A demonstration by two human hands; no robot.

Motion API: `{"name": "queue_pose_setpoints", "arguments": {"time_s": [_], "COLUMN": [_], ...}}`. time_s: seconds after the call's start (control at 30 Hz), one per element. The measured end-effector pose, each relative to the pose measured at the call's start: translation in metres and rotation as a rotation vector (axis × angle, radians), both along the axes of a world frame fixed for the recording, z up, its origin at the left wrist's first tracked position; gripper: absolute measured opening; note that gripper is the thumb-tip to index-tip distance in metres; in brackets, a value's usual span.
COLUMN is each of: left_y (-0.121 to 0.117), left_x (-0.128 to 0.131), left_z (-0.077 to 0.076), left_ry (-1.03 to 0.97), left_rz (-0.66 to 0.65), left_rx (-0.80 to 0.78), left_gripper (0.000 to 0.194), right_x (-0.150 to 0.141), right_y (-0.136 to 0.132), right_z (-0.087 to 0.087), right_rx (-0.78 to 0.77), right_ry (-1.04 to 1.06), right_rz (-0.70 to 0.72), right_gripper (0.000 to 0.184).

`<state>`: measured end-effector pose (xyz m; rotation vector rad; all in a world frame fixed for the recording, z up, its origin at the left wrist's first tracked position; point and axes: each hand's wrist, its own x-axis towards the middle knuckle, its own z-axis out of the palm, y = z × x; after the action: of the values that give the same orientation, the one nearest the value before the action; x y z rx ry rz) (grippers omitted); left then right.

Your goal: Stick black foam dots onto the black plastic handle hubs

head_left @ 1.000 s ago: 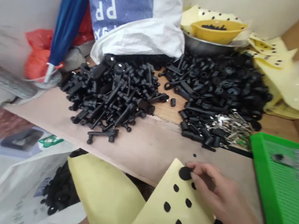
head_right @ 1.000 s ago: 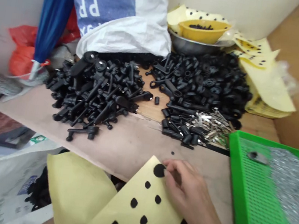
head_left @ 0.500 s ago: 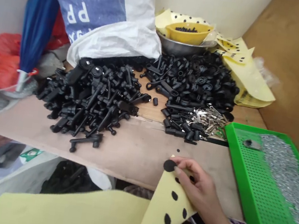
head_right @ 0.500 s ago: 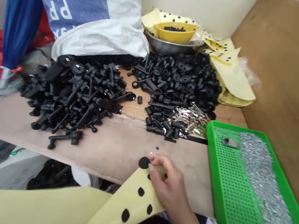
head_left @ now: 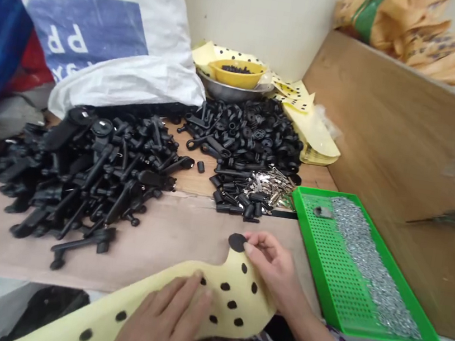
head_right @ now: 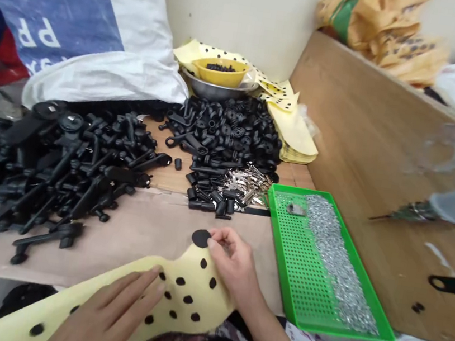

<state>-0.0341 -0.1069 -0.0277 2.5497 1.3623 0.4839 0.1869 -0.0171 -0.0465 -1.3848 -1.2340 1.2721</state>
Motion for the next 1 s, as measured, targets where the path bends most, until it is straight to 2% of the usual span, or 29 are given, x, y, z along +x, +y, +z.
{"name": "queue_pose_setpoints", "arguments": {"time_s": [0.13, 0.33, 0.43, 0.5, 0.57, 0.67, 0.8, 1.0], "left_y": [0.016, 0.036, 0.049, 0.057, 0.066, 0.078, 0.092, 0.108], "left_x": [0.016, 0.031, 0.044, 0.053, 0.059, 0.064, 0.07, 0.084], "left_z": [-0.011, 0.003, 0.005, 0.005, 0.004, 0.004, 0.004, 0.005], "left_ry": [0.255, 0.326, 0.313, 0.314, 0.339, 0.401, 0.482, 0.571], "left_rz": [0.036, 0.022, -0.023, -0.073, -0.126, -0.186, -0.207, -0.251], "left_rx": [0.191, 0.089, 0.024, -0.018, -0.068, -0.124, -0.11, -0.1], "left_gripper": [0.029, 0.031, 0.032, 0.03, 0.029, 0.043, 0.061, 0.046], "right_x": [0.007, 0.028, 0.034, 0.036, 0.037, 0.037, 0.038, 0.037], "right_y": [0.002, 0.007, 0.009, 0.009, 0.009, 0.008, 0.008, 0.007], "right_z": [0.004, 0.019, 0.021, 0.016, 0.008, -0.002, -0.005, -0.008], "right_rx": [-0.012, 0.156, 0.14, 0.125, 0.173, 0.263, 0.322, 0.344], "right_ry": [0.093, 0.174, 0.058, -0.095, -0.255, -0.435, -0.534, -0.556], "right_rz": [-0.021, -0.216, -0.115, 0.016, 0.078, 0.067, 0.09, 0.114], "right_gripper": [0.02, 0.014, 0.012, 0.013, 0.013, 0.011, 0.016, 0.017]}}
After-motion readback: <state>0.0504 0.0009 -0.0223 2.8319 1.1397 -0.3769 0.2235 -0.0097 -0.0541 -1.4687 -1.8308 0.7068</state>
